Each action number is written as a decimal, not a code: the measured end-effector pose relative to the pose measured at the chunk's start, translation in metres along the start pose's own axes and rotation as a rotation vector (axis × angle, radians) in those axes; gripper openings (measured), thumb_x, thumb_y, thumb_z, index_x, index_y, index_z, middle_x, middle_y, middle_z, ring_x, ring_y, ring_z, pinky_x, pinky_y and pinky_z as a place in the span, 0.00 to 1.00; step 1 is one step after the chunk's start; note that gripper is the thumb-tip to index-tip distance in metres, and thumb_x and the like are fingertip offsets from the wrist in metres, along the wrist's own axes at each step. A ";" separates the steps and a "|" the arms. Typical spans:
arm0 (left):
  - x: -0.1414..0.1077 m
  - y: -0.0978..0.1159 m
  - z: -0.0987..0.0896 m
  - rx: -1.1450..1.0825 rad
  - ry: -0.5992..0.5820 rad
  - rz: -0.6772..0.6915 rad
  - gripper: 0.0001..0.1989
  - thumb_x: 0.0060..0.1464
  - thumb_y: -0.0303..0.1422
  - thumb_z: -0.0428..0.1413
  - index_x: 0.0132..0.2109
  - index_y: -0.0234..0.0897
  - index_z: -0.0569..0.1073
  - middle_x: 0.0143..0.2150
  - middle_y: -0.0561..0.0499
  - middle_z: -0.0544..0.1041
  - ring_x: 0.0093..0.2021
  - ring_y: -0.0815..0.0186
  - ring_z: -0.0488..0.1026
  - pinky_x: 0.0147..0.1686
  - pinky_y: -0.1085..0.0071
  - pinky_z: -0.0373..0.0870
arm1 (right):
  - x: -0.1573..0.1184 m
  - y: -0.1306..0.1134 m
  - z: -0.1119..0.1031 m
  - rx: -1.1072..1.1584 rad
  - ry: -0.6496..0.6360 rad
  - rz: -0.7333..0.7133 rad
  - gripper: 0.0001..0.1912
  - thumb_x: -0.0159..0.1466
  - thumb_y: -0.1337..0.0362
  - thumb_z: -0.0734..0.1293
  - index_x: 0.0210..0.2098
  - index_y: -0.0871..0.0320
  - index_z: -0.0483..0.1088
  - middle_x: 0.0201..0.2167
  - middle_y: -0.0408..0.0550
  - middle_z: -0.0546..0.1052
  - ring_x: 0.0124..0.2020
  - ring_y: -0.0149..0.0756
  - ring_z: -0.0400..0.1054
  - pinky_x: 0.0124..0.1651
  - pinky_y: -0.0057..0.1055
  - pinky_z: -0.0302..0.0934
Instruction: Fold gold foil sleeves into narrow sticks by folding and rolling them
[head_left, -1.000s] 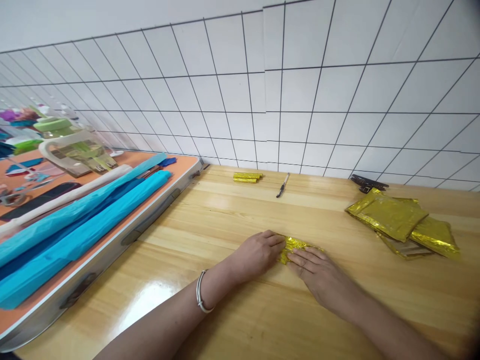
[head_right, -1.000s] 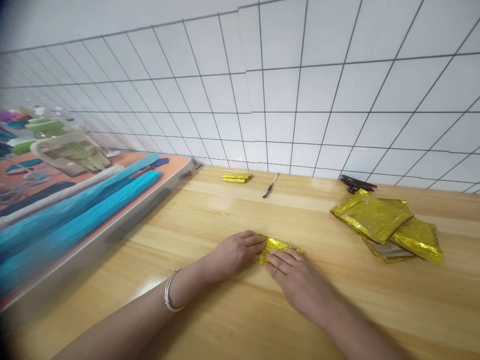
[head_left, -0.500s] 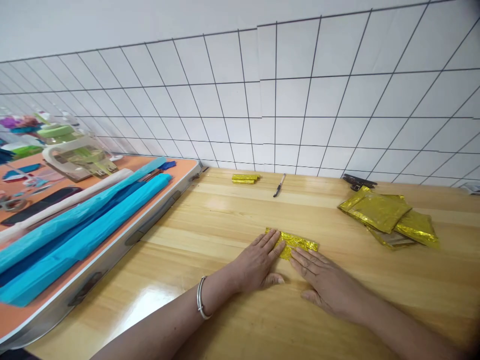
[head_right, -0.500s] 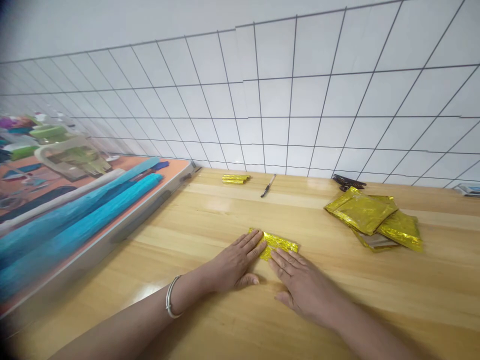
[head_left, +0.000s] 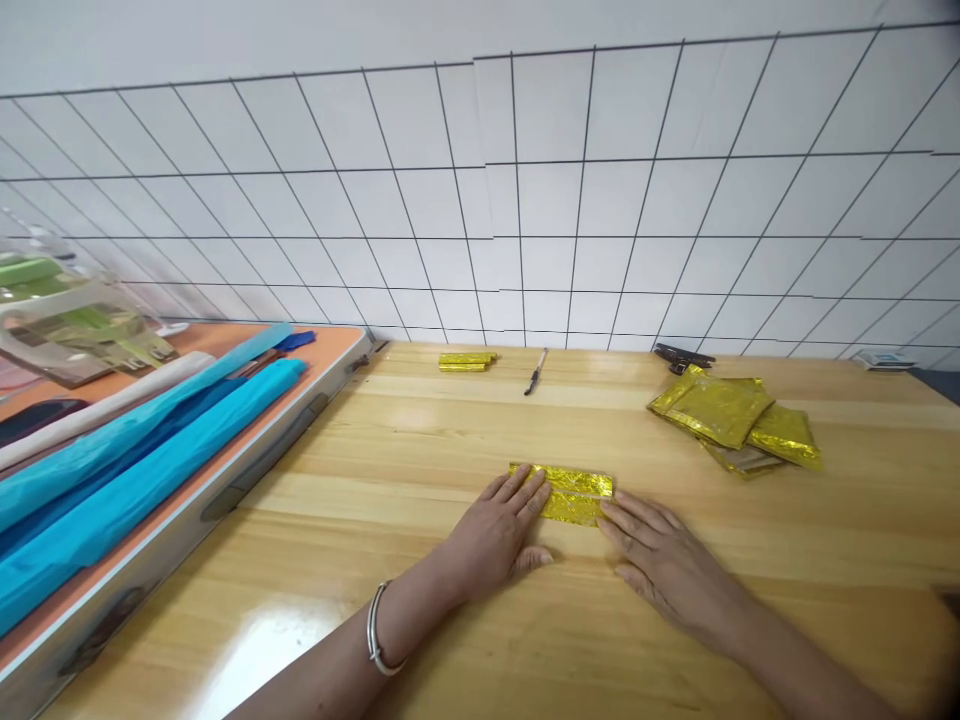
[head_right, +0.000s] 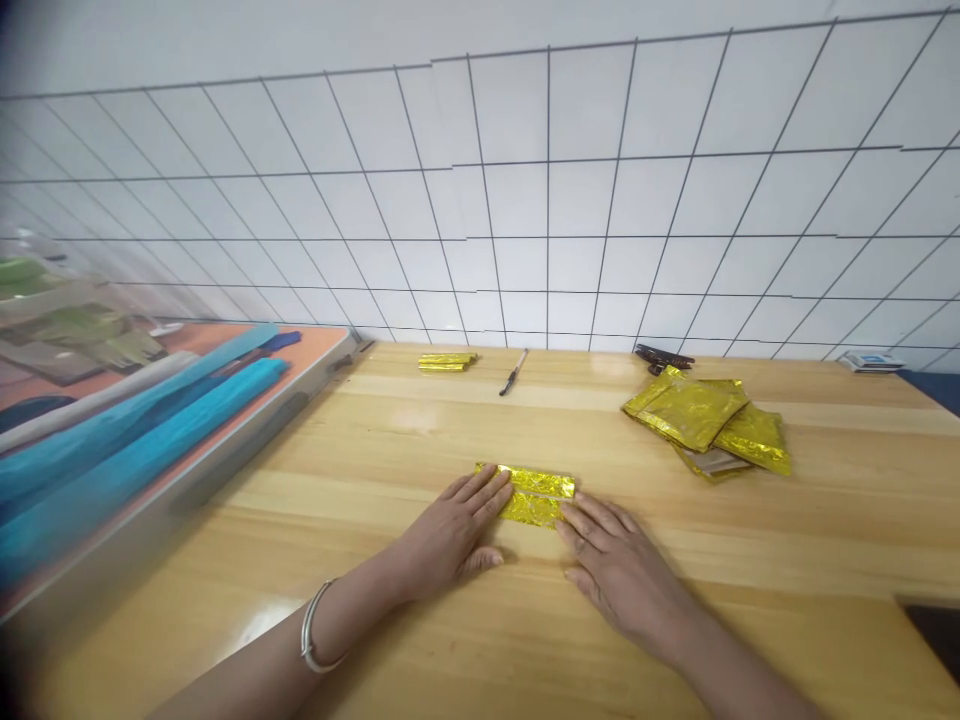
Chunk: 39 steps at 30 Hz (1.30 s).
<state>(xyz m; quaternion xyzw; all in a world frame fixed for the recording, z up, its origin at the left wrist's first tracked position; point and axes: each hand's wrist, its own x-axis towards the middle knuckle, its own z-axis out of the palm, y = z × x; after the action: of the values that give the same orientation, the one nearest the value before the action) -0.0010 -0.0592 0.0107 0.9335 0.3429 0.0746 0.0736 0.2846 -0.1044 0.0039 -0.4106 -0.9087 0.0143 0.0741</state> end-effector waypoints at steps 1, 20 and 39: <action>0.000 0.001 0.000 0.005 0.003 -0.001 0.37 0.57 0.53 0.41 0.65 0.34 0.46 0.66 0.41 0.48 0.66 0.53 0.41 0.61 0.56 0.45 | 0.000 0.000 0.000 0.003 0.024 0.014 0.25 0.64 0.59 0.58 0.60 0.53 0.56 0.61 0.49 0.59 0.62 0.44 0.47 0.59 0.47 0.50; 0.008 0.017 -0.020 -0.199 0.012 0.168 0.24 0.59 0.45 0.44 0.57 0.39 0.63 0.57 0.47 0.67 0.58 0.60 0.60 0.60 0.60 0.50 | 0.056 0.052 -0.014 -0.056 0.030 0.161 0.19 0.65 0.57 0.57 0.53 0.52 0.67 0.49 0.55 0.67 0.54 0.46 0.54 0.52 0.43 0.53; 0.025 0.006 -0.006 -0.205 0.035 0.268 0.18 0.61 0.33 0.43 0.57 0.37 0.63 0.57 0.47 0.67 0.58 0.65 0.61 0.62 0.64 0.52 | 0.082 0.020 0.020 0.086 0.055 0.169 0.26 0.65 0.60 0.54 0.60 0.62 0.56 0.61 0.54 0.58 0.62 0.43 0.48 0.61 0.44 0.48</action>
<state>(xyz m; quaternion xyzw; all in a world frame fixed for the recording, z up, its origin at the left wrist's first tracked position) 0.0200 -0.0467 0.0201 0.9570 0.2074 0.1348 0.1518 0.2429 -0.0291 -0.0077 -0.4823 -0.8671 0.0482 0.1151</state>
